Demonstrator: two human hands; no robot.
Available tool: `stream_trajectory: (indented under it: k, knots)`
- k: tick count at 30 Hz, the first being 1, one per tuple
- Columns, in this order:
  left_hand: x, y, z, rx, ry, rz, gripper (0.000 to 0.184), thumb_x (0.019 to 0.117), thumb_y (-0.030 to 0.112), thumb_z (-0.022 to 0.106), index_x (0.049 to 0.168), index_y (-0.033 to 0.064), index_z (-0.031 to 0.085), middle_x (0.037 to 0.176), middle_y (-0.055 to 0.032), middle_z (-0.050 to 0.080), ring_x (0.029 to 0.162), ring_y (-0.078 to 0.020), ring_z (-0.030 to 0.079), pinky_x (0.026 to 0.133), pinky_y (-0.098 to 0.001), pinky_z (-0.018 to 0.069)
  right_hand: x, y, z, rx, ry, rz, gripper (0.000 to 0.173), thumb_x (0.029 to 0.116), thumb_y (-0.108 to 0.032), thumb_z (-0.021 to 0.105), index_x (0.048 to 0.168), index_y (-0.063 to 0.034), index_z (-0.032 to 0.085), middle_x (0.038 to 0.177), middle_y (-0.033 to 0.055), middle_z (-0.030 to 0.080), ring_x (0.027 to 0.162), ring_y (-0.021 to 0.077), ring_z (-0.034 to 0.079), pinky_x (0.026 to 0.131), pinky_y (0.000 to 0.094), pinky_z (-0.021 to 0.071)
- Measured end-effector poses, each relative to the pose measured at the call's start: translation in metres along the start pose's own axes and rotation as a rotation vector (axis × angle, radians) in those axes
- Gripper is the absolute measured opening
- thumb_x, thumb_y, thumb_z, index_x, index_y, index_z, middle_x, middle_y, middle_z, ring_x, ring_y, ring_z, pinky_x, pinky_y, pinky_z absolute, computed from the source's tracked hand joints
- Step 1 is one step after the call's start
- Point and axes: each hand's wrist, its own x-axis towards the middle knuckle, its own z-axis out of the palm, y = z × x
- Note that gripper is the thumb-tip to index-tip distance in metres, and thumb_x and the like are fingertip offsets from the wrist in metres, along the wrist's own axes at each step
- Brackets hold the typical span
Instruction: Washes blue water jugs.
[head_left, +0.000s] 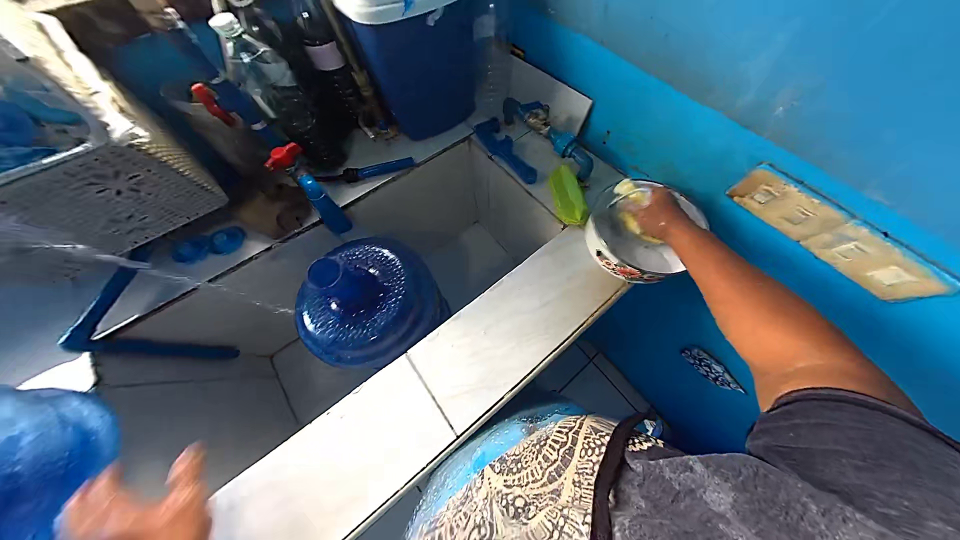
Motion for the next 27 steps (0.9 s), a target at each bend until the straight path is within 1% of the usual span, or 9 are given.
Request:
stream_trajectory:
  k: [2,4,6,9,12,16,22,25,27]
  knots:
    - [0.029,0.073,0.021,-0.229,-0.180,0.089,0.070,0.0966,0.035,0.067,0.142,-0.0143,0.048,0.148,-0.0397,0.044,0.143,-0.0513,0.038,0.122,-0.0570,0.0274,-0.003,-0.026,0.009,0.255,0.092,-0.058,0.039,0.1019,-0.023,0.060,0.124,0.0090,0.061,0.110,0.0248,0.067,0.097,0.0304,0.068,0.091,0.0508,0.0550]
    - [0.051,0.132,0.057,-0.449,-0.313,0.013,0.081,0.0883,0.028,0.079,0.149,-0.0081,0.042,0.151,-0.0324,0.044,0.144,-0.0436,0.041,0.119,-0.0558,0.0329,-0.012,-0.078,0.031,0.558,0.120,-0.110,0.031,0.1005,-0.030,0.055,0.116,-0.0041,0.061,0.091,0.0003,0.063,0.076,0.0057,0.063,0.074,0.0299,0.0571]
    - [0.067,0.174,0.103,-0.670,-0.330,-0.049,0.099,0.0770,0.021,0.090,0.154,-0.0039,0.034,0.150,-0.0264,0.047,0.140,-0.0349,0.047,0.117,-0.0498,0.0391,-0.031,-0.139,0.059,0.764,-0.020,-0.092,0.026,0.1036,-0.034,0.050,0.116,-0.0117,0.057,0.084,-0.0069,0.061,0.069,0.0025,0.062,0.066,0.0263,0.0569]
    - [0.088,0.200,0.164,-0.848,-0.159,-0.120,0.091,0.0705,0.013,0.093,0.142,-0.0109,0.043,0.132,-0.0291,0.060,0.126,-0.0339,0.060,0.111,-0.0450,0.0462,-0.059,-0.215,0.120,0.773,-0.339,-0.176,0.026,0.1060,-0.024,0.049,0.119,-0.0040,0.058,0.084,0.0028,0.066,0.066,0.0125,0.066,0.062,0.0344,0.0605]
    - [0.102,0.187,0.164,-0.931,-0.324,-0.061,0.079,0.0681,0.008,0.092,0.133,-0.0104,0.052,0.123,-0.0257,0.065,0.116,-0.0305,0.064,0.105,-0.0445,0.0507,-0.046,-0.275,0.176,0.546,-0.423,-0.486,0.024,0.0989,-0.013,0.062,0.115,0.0038,0.066,0.098,0.0131,0.070,0.084,0.0174,0.069,0.080,0.0387,0.0585]
    - [0.114,0.148,0.159,-1.241,-0.517,0.009,0.070,0.0591,0.013,0.084,0.122,-0.0021,0.059,0.113,-0.0095,0.069,0.105,-0.0141,0.066,0.093,-0.0342,0.0553,0.003,-0.330,0.262,0.107,-0.491,-0.712,0.043,0.0962,-0.014,0.068,0.136,0.0001,0.060,0.129,0.0253,0.065,0.120,0.0401,0.063,0.105,0.0612,0.0471]
    - [0.141,0.107,0.165,-1.302,0.139,-0.325,0.068,0.0696,0.015,0.086,0.127,-0.0018,0.054,0.107,-0.0104,0.069,0.097,-0.0163,0.068,0.088,-0.0380,0.0590,-0.112,-0.303,0.351,0.053,-0.399,-1.332,0.024,0.0959,-0.018,0.062,0.110,-0.0045,0.075,0.120,0.0175,0.072,0.123,0.0367,0.064,0.107,0.0557,0.0492]
    - [0.130,0.084,0.160,-1.498,-0.017,-0.239,0.059,0.0632,0.023,0.090,0.113,0.0094,0.061,0.099,-0.0023,0.072,0.090,-0.0136,0.070,0.081,-0.0354,0.0606,-0.070,-0.349,0.352,-0.068,-0.634,-1.026,0.027,0.0887,-0.011,0.072,0.113,0.0013,0.073,0.119,0.0232,0.069,0.115,0.0390,0.066,0.097,0.0590,0.0533]
    - [0.121,0.070,0.160,-1.577,-0.141,-0.093,0.059,0.0615,0.032,0.094,0.111,0.0146,0.067,0.104,-0.0006,0.073,0.096,-0.0139,0.070,0.085,-0.0347,0.0601,-0.020,-0.388,0.360,-0.209,-0.751,-0.694,0.031,0.0975,-0.018,0.065,0.122,0.0010,0.069,0.127,0.0265,0.064,0.118,0.0443,0.062,0.096,0.0677,0.0483]
